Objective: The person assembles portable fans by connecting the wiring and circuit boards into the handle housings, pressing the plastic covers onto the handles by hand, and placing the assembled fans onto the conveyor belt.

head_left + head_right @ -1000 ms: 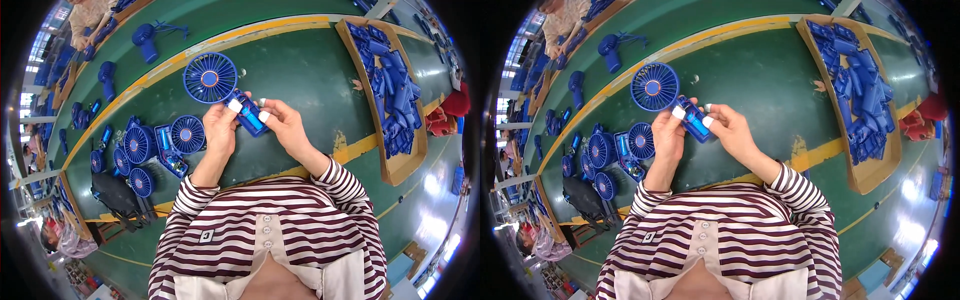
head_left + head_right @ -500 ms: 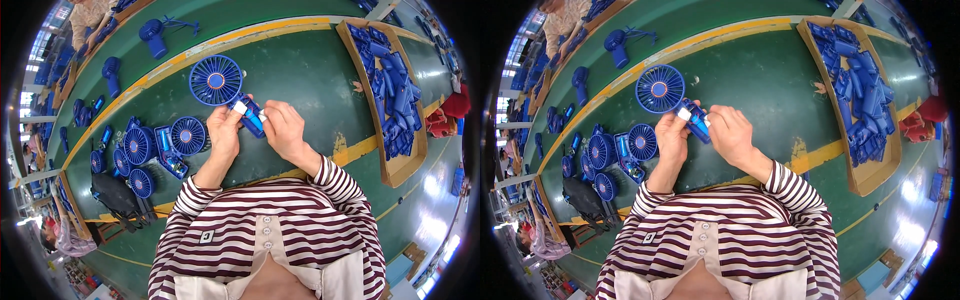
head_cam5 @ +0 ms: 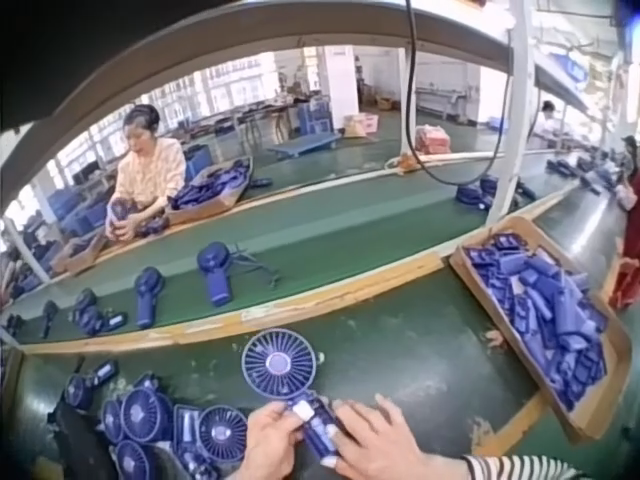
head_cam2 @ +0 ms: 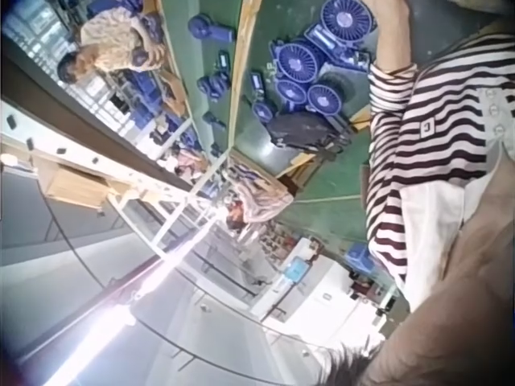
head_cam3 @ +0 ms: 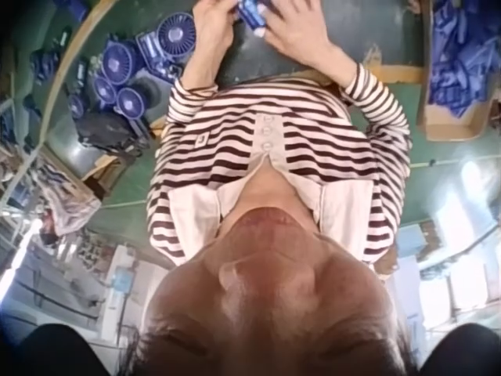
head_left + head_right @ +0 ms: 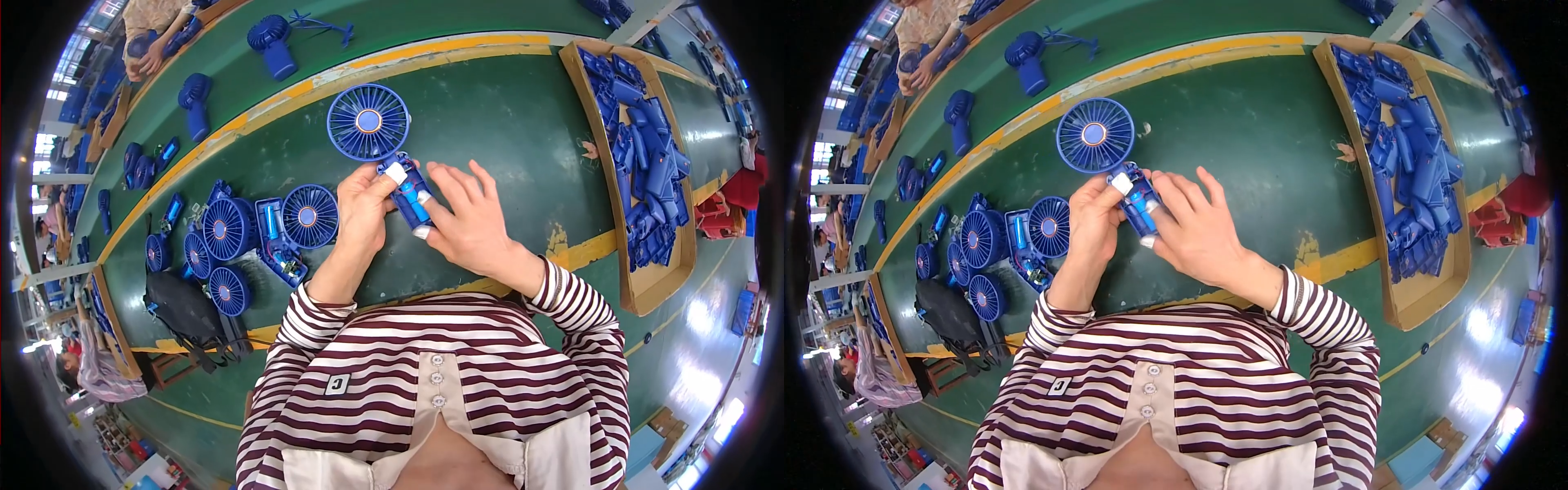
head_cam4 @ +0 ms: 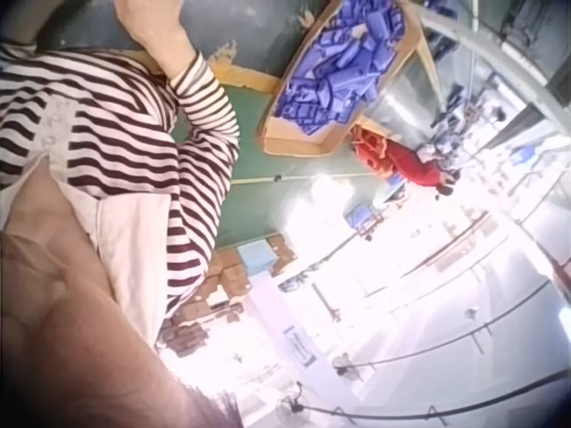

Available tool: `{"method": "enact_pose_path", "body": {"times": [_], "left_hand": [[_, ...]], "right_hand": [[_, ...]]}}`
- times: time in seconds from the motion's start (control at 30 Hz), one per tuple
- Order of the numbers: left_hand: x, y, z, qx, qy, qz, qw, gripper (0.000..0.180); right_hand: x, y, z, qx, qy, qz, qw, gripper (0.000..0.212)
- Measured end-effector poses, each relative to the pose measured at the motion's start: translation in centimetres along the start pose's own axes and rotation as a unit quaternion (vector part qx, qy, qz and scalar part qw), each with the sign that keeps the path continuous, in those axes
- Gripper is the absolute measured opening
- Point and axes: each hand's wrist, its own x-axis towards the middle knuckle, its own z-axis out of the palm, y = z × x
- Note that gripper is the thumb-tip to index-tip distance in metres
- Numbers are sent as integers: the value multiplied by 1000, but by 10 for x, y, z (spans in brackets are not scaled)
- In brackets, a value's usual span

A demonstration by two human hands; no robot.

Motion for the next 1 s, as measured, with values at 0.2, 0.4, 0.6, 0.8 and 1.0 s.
{"method": "enact_pose_path", "body": {"times": [0.2,0.4,0.6,0.8,1.0], "left_hand": [[-4,2,4,-8,-10,-21,1000,21],[-6,4,2,1,-14,-3,1000,20],[-10,8,6,23,-40,-47,998,19],[-8,-13,2,177,-47,-84,979,15],[-8,-15,3,150,-60,-117,980,15]], "right_hand": [[6,12,-1,136,88,-26,986,41],[4,13,12,117,86,-62,987,44],[2,24,-5,44,30,-169,984,48],[2,52,-9,115,-99,-343,927,43],[-22,39,-5,94,-93,-281,951,50]]}}
